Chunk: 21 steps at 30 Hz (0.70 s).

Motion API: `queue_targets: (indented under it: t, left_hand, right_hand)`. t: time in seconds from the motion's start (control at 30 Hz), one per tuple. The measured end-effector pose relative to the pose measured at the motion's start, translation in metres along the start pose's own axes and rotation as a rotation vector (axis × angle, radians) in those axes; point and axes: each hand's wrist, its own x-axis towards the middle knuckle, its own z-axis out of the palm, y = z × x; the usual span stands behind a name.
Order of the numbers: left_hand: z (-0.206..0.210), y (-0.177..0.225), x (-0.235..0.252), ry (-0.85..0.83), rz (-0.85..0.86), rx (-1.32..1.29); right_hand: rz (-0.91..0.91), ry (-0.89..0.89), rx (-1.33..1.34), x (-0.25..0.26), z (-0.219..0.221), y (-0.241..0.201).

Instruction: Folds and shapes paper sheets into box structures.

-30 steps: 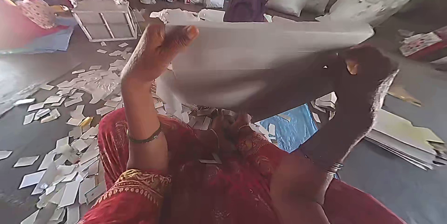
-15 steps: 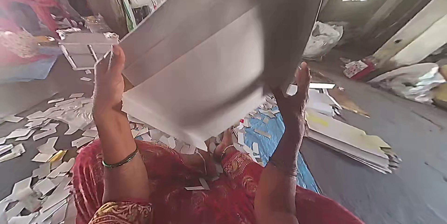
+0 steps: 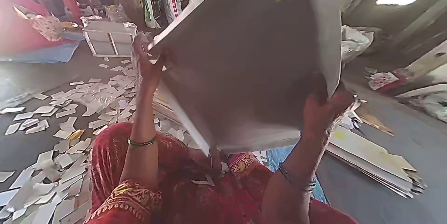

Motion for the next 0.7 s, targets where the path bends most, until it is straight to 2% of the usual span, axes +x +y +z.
queue_targets:
  t: [0.03,0.07,0.13,0.2,0.27,0.33,0.47,0.57,0.7]
  left_hand:
    - [0.002,0.021,-0.013,0.001,0.018,0.091]
    - [0.011,0.025,-0.015,0.036,0.093,0.146]
    - [0.043,0.0,0.006,0.238,0.372,0.174]
    - [0.06,-0.01,0.02,0.313,0.5,0.189]
    - [0.055,-0.012,0.022,0.185,0.528,0.094]
    - [0.042,-0.013,0.02,-0.03,0.583,-0.008]
    - [0.025,-0.012,0.003,-0.513,0.561,-0.115]
    - [0.025,-0.029,-0.004,-0.703,0.503,-0.298]
    - [0.022,-0.037,-0.007,-0.823,0.375,-0.392]
  right_hand:
    - [-0.025,0.037,-0.039,-0.003,0.003,-0.006]
    - [-0.058,0.077,-0.061,-0.006,0.006,-0.011]
    - [-0.133,0.124,-0.034,-0.011,0.008,-0.026]
    - [-0.256,0.081,0.009,-0.014,0.008,-0.031]
    - [-0.32,-0.041,0.029,-0.013,0.005,-0.031]
    - [-0.336,-0.197,0.052,-0.009,0.004,-0.023]
    - [-0.397,-0.48,0.084,-0.008,0.013,-0.008]
    - [-0.418,-0.693,0.153,-0.011,0.013,-0.004]
    - [-0.366,-0.777,0.13,-0.012,0.009,-0.005]
